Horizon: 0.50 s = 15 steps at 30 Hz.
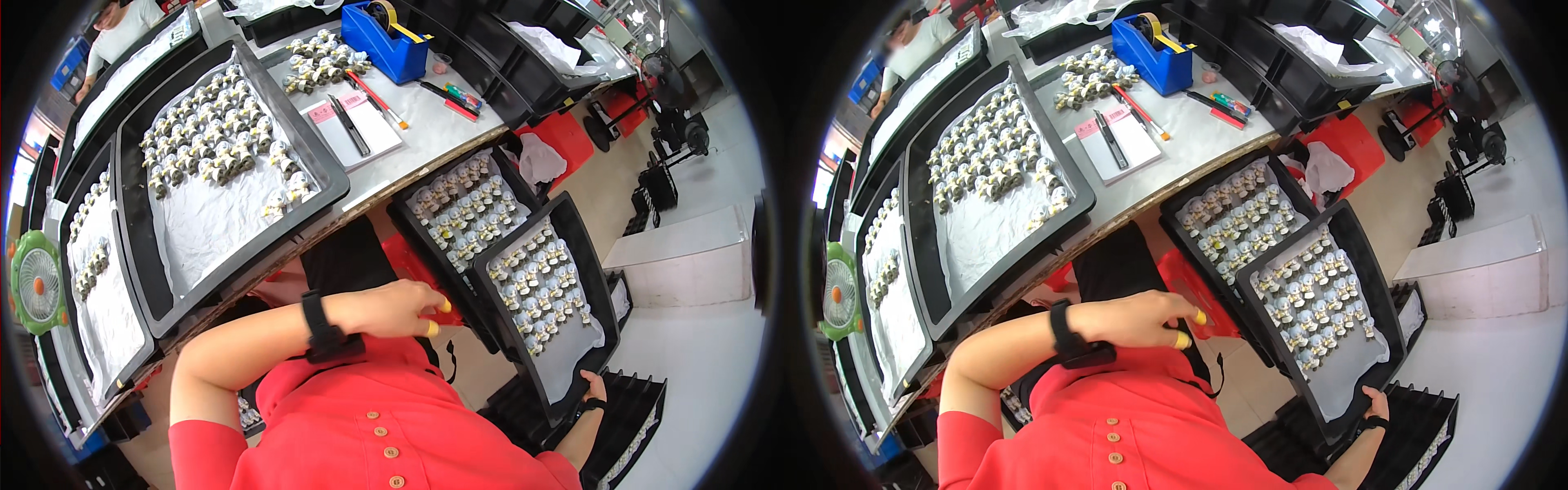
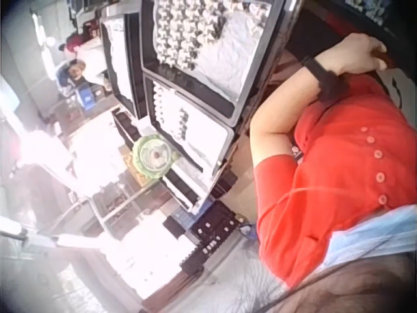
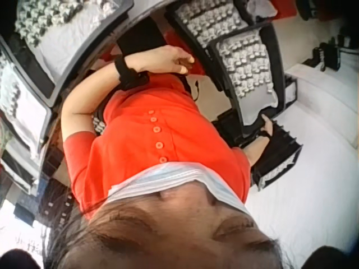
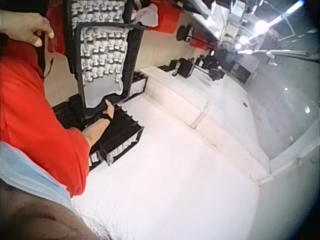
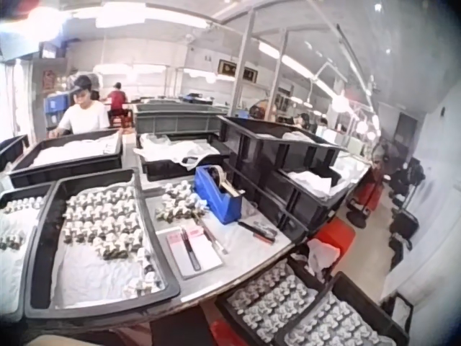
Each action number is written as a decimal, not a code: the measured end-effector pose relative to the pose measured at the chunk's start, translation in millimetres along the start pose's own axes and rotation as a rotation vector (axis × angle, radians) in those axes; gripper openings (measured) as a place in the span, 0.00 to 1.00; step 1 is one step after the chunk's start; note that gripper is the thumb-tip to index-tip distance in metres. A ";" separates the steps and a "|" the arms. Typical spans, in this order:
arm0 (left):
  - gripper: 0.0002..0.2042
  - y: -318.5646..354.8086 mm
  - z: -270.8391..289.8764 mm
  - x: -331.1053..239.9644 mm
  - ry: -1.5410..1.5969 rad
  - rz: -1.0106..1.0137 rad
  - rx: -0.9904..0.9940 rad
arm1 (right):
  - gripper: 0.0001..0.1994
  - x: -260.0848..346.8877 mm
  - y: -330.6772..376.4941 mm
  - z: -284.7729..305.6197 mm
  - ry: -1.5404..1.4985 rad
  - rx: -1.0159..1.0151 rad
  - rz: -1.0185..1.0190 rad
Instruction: The person repeatedly picks up small cylindrical components from a tray, manipulates them with both hands, and places them back into the tray. The task involves handling multiple identical items one at a time in a repetitive assembly or inspection loop.
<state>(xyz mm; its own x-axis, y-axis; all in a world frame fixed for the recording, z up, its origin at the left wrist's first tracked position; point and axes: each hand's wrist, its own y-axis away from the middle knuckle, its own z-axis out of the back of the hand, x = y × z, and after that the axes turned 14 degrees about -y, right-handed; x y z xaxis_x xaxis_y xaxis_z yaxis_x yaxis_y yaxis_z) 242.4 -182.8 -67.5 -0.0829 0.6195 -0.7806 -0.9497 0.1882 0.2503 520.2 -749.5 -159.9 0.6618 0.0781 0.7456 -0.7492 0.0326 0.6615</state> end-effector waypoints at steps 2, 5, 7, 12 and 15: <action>0.21 -24.4 -18.4 33.4 -0.249 0.027 -0.128 | 0.11 3.1 -2.2 1.2 0.007 0.019 0.000; 0.28 -51.2 -12.7 55.7 -0.376 0.226 -0.201 | 0.11 -8.9 -12.1 15.7 -0.001 0.010 0.016; 0.31 -62.7 -5.7 68.4 -0.473 0.292 -0.239 | 0.10 -15.6 -19.7 21.0 -0.015 0.000 0.011; 0.35 -88.1 7.4 85.2 -0.712 0.379 -0.211 | 0.09 -13.3 -5.7 2.7 -0.006 -0.018 -0.007; 0.36 -106.4 7.1 87.5 -0.900 0.424 -0.142 | 0.08 -17.1 -8.7 2.0 -0.006 -0.019 -0.028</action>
<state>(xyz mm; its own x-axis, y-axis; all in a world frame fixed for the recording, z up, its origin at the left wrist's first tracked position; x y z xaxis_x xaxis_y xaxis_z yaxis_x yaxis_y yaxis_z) 338.3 -143.2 -158.4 -0.2188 0.9711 0.0952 -0.9268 -0.2374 0.2909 515.5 -753.1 -178.3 0.6827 0.0706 0.7273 -0.7306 0.0537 0.6806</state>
